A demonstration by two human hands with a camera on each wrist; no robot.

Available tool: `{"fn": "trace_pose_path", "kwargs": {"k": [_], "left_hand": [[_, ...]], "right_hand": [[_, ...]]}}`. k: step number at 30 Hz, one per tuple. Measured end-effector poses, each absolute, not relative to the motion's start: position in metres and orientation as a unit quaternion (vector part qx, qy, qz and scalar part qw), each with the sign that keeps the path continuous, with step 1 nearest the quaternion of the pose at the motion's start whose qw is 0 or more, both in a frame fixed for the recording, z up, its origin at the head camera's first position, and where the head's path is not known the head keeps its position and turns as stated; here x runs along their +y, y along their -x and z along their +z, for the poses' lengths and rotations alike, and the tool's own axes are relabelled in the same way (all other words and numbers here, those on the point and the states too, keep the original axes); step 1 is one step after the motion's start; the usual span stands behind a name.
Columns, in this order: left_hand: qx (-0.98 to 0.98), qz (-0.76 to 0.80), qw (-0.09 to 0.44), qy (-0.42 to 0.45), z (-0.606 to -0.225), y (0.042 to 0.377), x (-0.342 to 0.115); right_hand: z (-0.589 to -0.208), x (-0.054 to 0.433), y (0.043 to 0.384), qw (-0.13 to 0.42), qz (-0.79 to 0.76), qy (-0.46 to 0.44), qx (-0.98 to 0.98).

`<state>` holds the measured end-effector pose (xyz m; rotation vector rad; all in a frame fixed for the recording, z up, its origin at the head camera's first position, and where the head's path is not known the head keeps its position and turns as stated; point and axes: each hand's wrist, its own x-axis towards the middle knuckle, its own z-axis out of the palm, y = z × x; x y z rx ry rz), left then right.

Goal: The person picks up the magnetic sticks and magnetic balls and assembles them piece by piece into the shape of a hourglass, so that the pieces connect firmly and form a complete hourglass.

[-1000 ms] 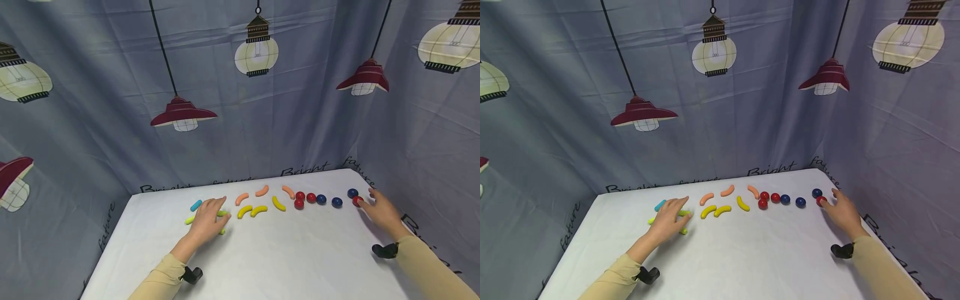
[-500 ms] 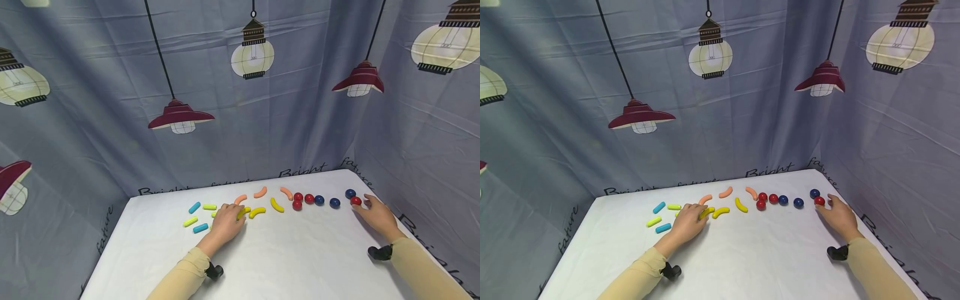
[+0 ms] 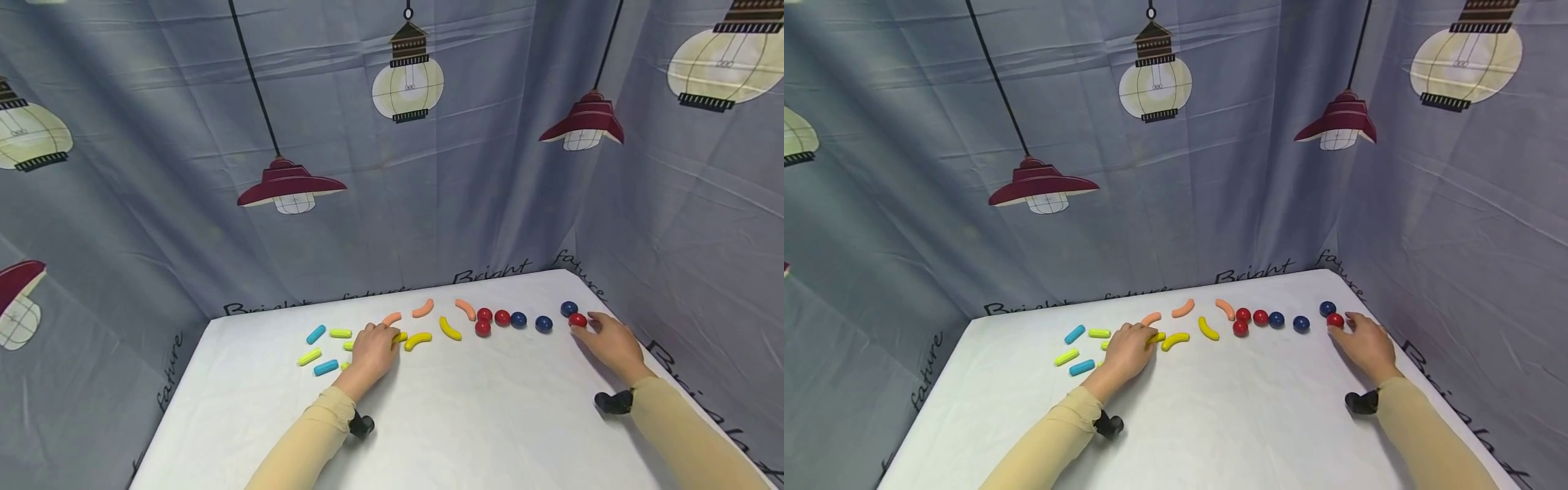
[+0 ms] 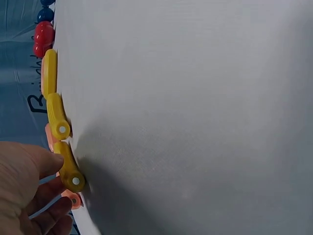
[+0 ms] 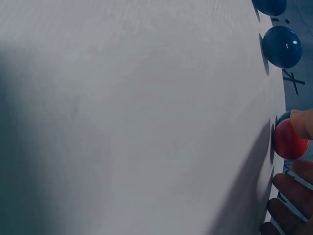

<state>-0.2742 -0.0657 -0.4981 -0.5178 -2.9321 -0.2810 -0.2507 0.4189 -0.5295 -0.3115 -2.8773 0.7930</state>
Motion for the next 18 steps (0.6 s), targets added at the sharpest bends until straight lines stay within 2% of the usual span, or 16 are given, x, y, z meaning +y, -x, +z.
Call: {"fn": "trace_pose_path", "kwargs": {"k": [10, 18], "left_hand": [[-0.982, -0.095, 0.056, 0.156, -0.5005, 0.2814, -0.064], [-0.985, -0.09, 0.037, 0.139, -0.4988, 0.2805, -0.0687]], "right_hand": [[-0.5276, 0.4126, 0.2576, 0.058, 0.247, 0.137, -0.957], [-0.5263, 0.4102, 0.2604, 0.071, 0.231, 0.137, -0.961]]}}
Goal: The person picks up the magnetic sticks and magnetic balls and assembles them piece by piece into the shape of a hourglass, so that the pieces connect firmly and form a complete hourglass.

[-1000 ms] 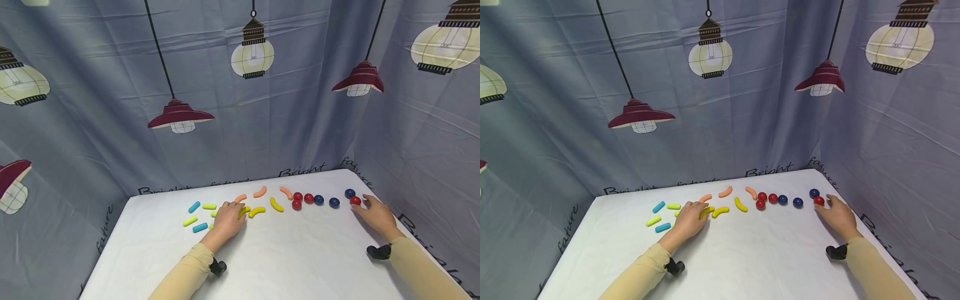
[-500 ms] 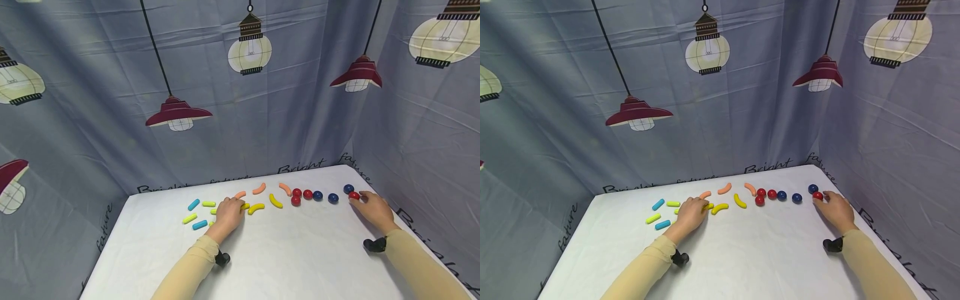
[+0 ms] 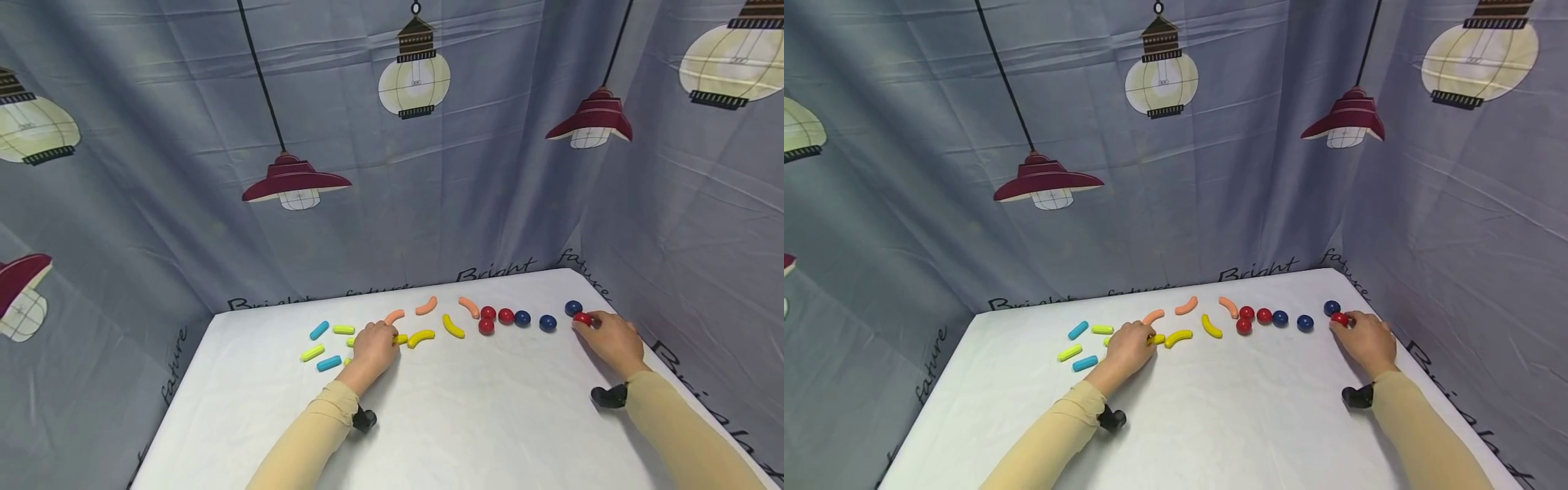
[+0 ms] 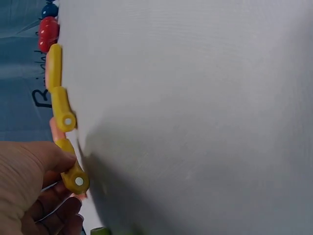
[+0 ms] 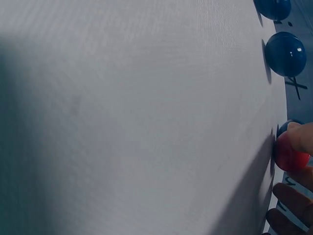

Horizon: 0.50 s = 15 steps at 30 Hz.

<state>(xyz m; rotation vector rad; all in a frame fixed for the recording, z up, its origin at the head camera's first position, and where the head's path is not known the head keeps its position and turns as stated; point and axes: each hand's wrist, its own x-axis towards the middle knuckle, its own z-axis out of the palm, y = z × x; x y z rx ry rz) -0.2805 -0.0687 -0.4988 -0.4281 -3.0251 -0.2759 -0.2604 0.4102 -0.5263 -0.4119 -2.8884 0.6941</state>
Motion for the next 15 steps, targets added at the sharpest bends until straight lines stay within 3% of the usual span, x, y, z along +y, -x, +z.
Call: {"fn": "trace_pose_path", "kwargs": {"k": [15], "left_hand": [[-0.96, -0.198, 0.044, 0.191, -0.473, 0.239, -0.095]], "right_hand": [[-0.525, 0.414, 0.251, 0.075, 0.266, 0.129, -0.952]]}}
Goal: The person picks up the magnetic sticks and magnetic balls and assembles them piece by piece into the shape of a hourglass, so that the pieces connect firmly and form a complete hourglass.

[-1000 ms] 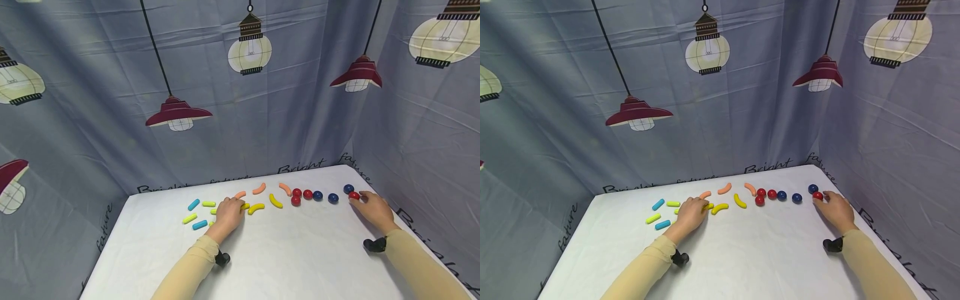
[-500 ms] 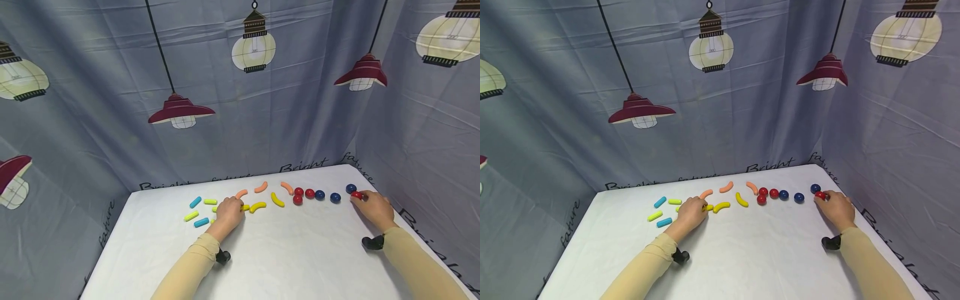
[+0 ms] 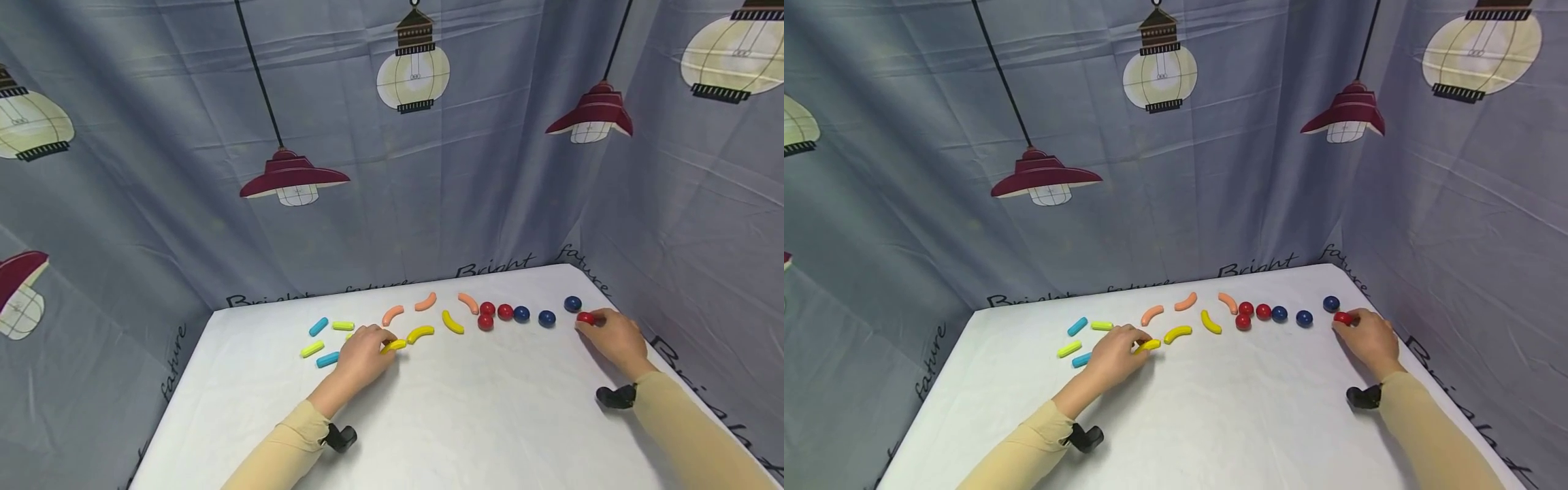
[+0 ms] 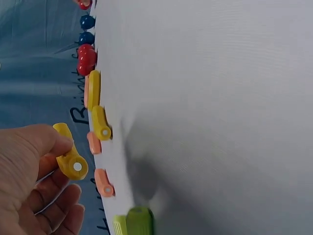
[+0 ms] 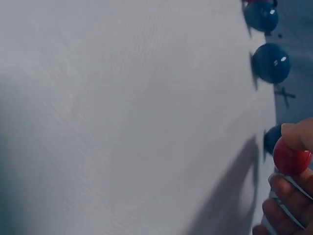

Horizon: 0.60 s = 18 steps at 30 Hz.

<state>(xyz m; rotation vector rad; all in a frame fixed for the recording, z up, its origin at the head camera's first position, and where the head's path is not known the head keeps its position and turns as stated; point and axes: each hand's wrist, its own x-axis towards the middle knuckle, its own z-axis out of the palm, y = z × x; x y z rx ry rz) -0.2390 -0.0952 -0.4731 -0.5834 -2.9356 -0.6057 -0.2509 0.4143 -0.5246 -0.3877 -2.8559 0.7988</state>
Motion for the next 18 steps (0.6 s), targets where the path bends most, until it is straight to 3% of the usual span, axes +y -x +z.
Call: {"fn": "trace_pose_path", "kwargs": {"k": [7, 18], "left_hand": [[-0.955, -0.219, 0.05, 0.193, -0.478, 0.223, -0.118], [-0.949, -0.233, 0.035, 0.209, -0.493, 0.208, -0.116]], "right_hand": [[-0.507, 0.395, 0.242, 0.08, 0.322, 0.066, -0.941], [-0.502, 0.293, 0.234, -0.005, 0.365, -0.057, -0.929]]}}
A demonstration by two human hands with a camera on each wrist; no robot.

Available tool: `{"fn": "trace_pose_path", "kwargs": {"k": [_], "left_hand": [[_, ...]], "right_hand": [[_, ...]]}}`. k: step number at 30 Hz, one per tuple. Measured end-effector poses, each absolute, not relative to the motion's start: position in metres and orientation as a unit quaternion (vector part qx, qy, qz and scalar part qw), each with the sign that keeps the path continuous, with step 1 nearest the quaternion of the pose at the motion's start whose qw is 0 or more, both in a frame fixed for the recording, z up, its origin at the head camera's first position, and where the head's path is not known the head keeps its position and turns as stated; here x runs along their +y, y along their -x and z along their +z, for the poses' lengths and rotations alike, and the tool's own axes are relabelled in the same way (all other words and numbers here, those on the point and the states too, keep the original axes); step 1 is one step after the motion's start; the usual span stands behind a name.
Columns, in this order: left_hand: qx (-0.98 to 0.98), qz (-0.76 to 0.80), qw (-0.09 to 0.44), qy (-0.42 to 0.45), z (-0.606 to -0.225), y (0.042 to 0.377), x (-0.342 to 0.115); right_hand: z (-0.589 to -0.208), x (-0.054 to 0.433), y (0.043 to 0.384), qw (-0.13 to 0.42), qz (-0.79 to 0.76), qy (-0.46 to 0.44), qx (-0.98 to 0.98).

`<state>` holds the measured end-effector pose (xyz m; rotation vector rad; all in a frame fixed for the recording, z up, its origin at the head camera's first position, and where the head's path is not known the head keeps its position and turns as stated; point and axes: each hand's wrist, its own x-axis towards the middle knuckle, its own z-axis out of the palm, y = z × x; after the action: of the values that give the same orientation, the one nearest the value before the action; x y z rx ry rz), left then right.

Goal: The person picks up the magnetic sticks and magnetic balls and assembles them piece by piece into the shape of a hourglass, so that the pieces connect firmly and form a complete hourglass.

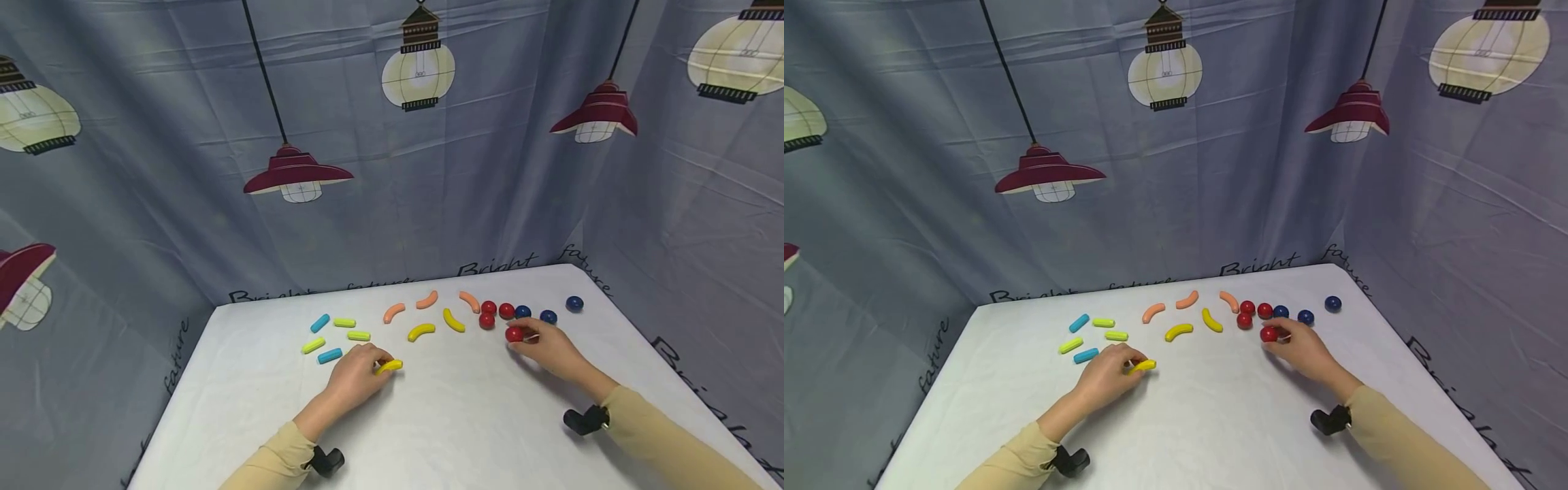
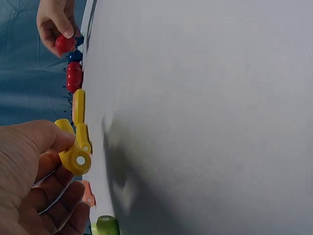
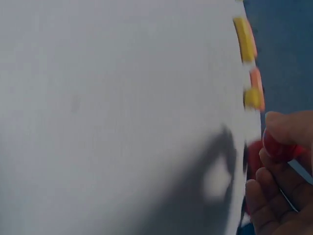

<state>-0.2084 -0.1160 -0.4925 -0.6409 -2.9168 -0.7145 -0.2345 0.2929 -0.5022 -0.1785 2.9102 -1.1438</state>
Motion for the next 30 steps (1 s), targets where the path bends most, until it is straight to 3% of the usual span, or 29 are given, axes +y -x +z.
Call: {"fn": "trace_pose_path", "kwargs": {"k": [14, 25, 30], "left_hand": [[-0.95, -0.239, 0.019, 0.201, -0.494, 0.211, -0.102], [-0.946, -0.252, 0.011, 0.205, -0.495, 0.21, -0.092], [-0.946, -0.258, -0.005, 0.198, -0.496, 0.209, -0.09]], "right_hand": [[-0.508, 0.176, 0.224, 0.071, -0.425, 0.094, 0.898], [-0.518, 0.143, 0.22, 0.071, -0.424, 0.167, 0.887], [-0.522, 0.136, 0.221, 0.074, -0.419, 0.16, 0.891]]}}
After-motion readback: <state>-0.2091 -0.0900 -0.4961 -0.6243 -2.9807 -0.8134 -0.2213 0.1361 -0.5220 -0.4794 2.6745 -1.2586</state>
